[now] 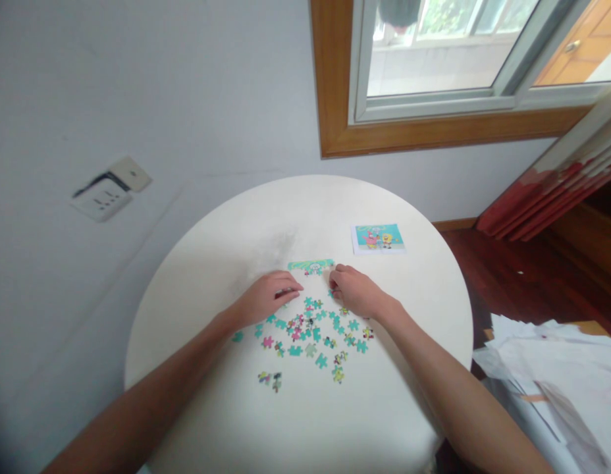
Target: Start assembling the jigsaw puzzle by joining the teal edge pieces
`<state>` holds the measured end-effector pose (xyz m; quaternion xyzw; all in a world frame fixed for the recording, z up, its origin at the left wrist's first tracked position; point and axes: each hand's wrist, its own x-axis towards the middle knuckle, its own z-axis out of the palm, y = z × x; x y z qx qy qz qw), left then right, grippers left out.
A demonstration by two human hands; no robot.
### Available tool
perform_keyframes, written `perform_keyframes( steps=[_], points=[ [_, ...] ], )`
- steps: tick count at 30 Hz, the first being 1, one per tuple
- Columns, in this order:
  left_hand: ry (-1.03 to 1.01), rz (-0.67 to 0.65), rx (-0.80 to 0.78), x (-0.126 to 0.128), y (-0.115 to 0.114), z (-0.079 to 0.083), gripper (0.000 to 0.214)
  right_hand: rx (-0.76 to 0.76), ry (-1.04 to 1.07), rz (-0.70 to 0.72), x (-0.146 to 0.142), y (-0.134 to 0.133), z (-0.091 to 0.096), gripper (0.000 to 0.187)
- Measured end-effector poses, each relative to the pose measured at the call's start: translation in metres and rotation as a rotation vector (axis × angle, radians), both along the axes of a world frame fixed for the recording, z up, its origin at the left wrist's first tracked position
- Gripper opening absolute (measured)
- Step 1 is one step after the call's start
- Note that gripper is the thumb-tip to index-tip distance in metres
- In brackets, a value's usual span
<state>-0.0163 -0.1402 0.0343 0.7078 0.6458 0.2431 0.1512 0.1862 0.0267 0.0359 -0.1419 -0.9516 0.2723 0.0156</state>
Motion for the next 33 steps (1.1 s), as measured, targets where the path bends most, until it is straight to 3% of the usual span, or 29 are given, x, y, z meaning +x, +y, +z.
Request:
perform_keyframes(
  steps=[5,18,27,33],
  points=[
    [-0.009,-0.004,0.015,0.004,0.001,-0.002,0.018,-0.069,0.029,0.003,-0.001,-0.002,0.002,0.009],
    [-0.095,0.051,0.187,0.023,0.006,-0.007,0.020,-0.507,0.284,-0.123,-0.015,-0.016,-0.004,0.007],
    [-0.011,0.228,0.155,-0.001,0.004,-0.002,0.015,-0.372,0.100,-0.154,0.001,0.006,-0.003,0.006],
    [0.053,0.371,0.154,-0.019,0.003,-0.007,0.015,-0.293,0.025,-0.110,0.004,0.004,0.004,0.009]
  ],
)
